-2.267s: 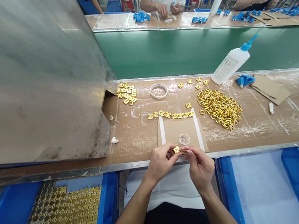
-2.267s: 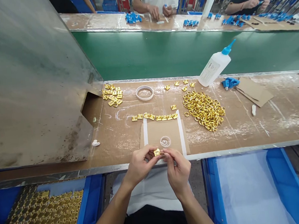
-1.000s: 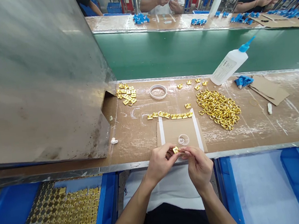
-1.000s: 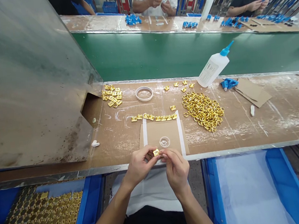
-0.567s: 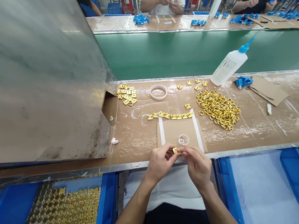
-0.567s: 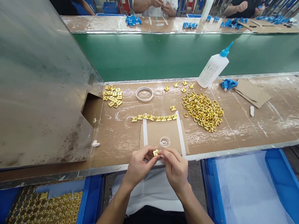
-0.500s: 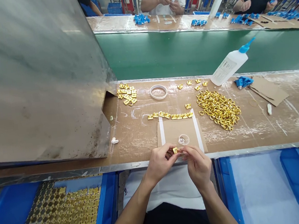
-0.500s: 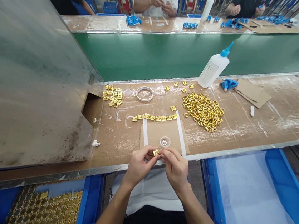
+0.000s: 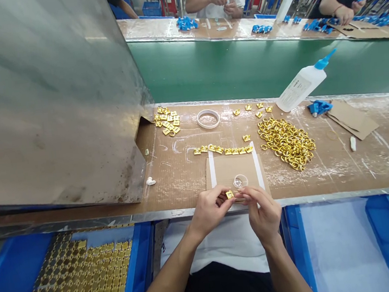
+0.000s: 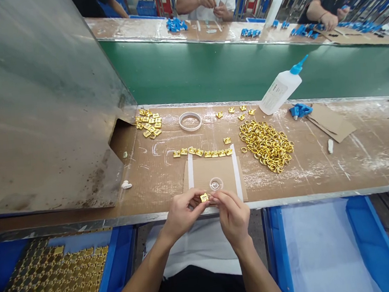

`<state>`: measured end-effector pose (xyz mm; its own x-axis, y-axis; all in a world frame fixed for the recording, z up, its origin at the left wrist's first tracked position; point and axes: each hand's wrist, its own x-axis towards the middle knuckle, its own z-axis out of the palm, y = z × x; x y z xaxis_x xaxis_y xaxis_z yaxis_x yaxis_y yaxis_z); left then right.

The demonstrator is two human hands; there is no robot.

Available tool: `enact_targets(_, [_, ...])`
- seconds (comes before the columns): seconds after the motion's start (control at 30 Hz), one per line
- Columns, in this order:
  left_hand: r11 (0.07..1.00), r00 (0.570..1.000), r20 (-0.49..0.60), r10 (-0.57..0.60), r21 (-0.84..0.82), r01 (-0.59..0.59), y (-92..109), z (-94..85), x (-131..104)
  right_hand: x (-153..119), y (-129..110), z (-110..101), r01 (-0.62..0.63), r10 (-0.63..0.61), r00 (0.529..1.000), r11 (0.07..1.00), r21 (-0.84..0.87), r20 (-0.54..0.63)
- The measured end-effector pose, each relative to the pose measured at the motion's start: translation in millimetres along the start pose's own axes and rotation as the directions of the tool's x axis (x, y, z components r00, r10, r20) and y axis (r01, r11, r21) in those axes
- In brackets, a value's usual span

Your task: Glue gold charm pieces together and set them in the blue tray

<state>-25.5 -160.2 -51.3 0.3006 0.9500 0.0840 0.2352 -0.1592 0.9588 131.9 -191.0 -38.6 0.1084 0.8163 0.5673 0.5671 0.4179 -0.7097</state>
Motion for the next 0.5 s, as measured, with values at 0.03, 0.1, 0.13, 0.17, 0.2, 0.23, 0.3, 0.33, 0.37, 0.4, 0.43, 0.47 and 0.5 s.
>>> enact_targets(0.03, [1.0, 1.0, -0.002, -0.003, 0.002, 0.003, -0.2, 0.0, 0.0, 1.7, 2.2, -1.4, -0.008, 0.008, 1.0, 1.0, -0.008, -0.027])
enact_targets(0.1, [1.0, 1.0, -0.011, -0.006, 0.009, 0.006, -0.4, -0.3, 0.2, 6.6, 7.8, -4.5, -0.024, 0.021, 0.997, 0.999, -0.034, -0.073])
enact_targets(0.13, [1.0, 1.0, -0.015, -0.005, 0.01, 0.005, -0.5, -0.5, 0.2, 9.6, 11.1, -5.9, -0.029, 0.024, 0.996, 0.998, -0.054, -0.091])
enact_targets(0.17, [1.0, 1.0, -0.019, -0.002, 0.01, 0.002, -0.6, -0.7, 0.3, 12.7, 14.4, -7.0, -0.029, 0.021, 0.995, 0.997, -0.076, -0.102])
enact_targets(0.2, [1.0, 1.0, -0.022, 0.003, 0.008, -0.003, -0.6, -1.0, 0.4, 15.5, 17.5, -7.8, -0.022, 0.011, 0.994, 0.995, -0.098, -0.104])
enact_targets(0.23, [1.0, 1.0, -0.022, 0.008, 0.007, -0.008, -0.5, -1.2, 0.5, 18.0, 20.4, -8.3, -0.011, -0.001, 0.995, 0.993, -0.117, -0.1])
enact_targets(0.3, [1.0, 1.0, -0.023, 0.017, 0.006, -0.017, 0.0, -1.7, 0.5, 21.0, 25.1, -8.1, 0.003, -0.015, 0.996, 0.99, -0.143, -0.086])
enact_targets(0.33, [1.0, 1.0, -0.023, 0.019, 0.007, -0.019, 0.3, -1.9, 0.4, 21.6, 26.9, -7.5, 0.006, -0.017, 0.997, 0.989, -0.149, -0.073])
enact_targets(0.37, [1.0, 1.0, -0.023, 0.019, 0.006, -0.019, 0.6, -2.1, 0.3, 21.8, 28.2, -6.8, 0.009, -0.018, 0.998, 0.988, -0.154, -0.058])
enact_targets(0.4, [1.0, 1.0, -0.021, 0.014, 0.006, -0.014, 0.9, -2.3, 0.3, 21.6, 29.3, -6.0, 0.011, -0.018, 0.999, 0.987, -0.16, -0.042])
enact_targets(0.43, [1.0, 1.0, -0.02, 0.009, 0.004, -0.009, 1.2, -2.4, 0.2, 21.5, 30.2, -5.2, 0.015, -0.019, 1.0, 0.986, -0.167, -0.024])
enact_targets(0.47, [1.0, 1.0, -0.019, 0.004, 0.001, -0.004, 1.3, -2.5, 0.2, 21.5, 30.8, -4.6, 0.02, -0.021, 1.0, 0.984, -0.174, -0.002])
enact_targets(0.5, [1.0, 1.0, -0.016, -0.003, -0.001, 0.003, 1.4, -2.6, 0.2, 21.7, 31.3, -4.2, 0.026, -0.022, 1.0, 0.983, -0.182, 0.022])
